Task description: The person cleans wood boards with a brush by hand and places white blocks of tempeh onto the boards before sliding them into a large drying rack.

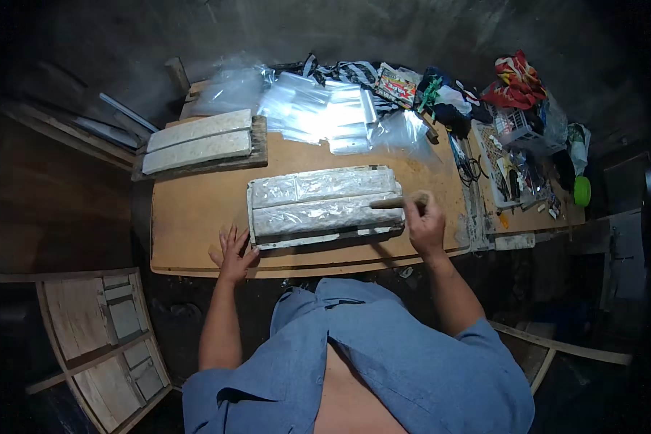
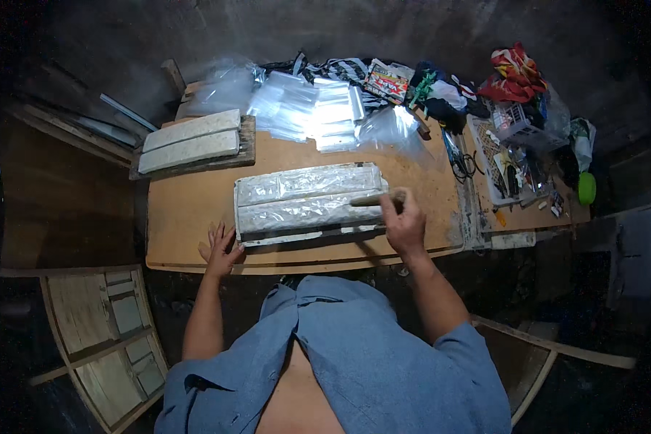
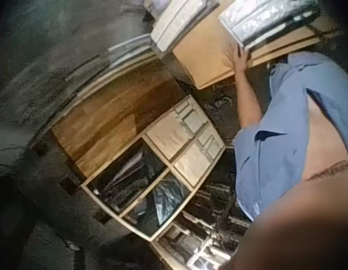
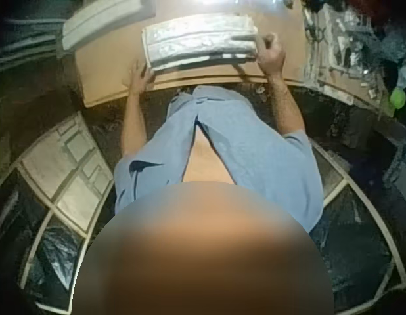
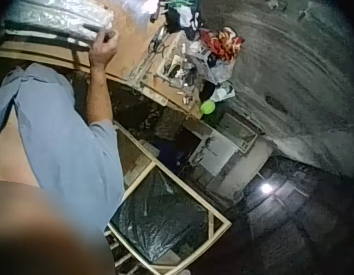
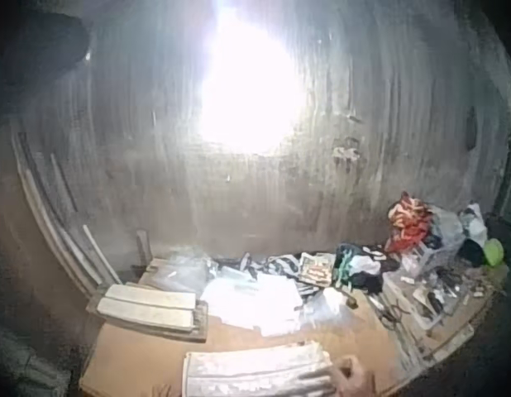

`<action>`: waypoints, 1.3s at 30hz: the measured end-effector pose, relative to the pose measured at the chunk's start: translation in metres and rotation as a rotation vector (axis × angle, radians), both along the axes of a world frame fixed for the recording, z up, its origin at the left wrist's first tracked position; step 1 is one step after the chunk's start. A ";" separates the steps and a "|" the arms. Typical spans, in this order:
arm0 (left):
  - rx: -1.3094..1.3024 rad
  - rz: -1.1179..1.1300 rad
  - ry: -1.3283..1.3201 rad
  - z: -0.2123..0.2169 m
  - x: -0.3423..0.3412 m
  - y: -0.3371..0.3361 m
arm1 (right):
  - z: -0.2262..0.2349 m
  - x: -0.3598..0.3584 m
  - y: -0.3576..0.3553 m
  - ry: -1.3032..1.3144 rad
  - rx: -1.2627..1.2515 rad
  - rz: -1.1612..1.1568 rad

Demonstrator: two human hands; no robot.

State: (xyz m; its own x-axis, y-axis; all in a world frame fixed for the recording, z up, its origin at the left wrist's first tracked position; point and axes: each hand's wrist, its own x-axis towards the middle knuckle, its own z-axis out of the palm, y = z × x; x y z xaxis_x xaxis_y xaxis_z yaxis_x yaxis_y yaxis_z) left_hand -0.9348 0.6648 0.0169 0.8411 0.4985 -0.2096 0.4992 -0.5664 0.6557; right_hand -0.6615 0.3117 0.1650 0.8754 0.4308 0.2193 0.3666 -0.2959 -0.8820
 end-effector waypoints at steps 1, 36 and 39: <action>-0.017 -0.006 -0.021 0.000 -0.001 -0.002 | 0.007 -0.004 -0.004 -0.044 0.054 -0.105; -0.019 0.032 -0.078 0.001 0.001 -0.005 | 0.002 0.028 0.046 -0.147 -0.123 0.039; 0.009 0.058 0.115 0.028 0.015 -0.014 | 0.007 0.021 0.060 -0.247 -0.061 -0.092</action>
State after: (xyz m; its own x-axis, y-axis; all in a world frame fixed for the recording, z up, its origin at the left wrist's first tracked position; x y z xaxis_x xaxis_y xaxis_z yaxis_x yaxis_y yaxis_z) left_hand -0.9194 0.6510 0.0446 0.7814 0.5482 -0.2982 0.6030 -0.5400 0.5872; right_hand -0.6406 0.3717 0.1724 0.8346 0.3708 0.4075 0.5379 -0.3883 -0.7483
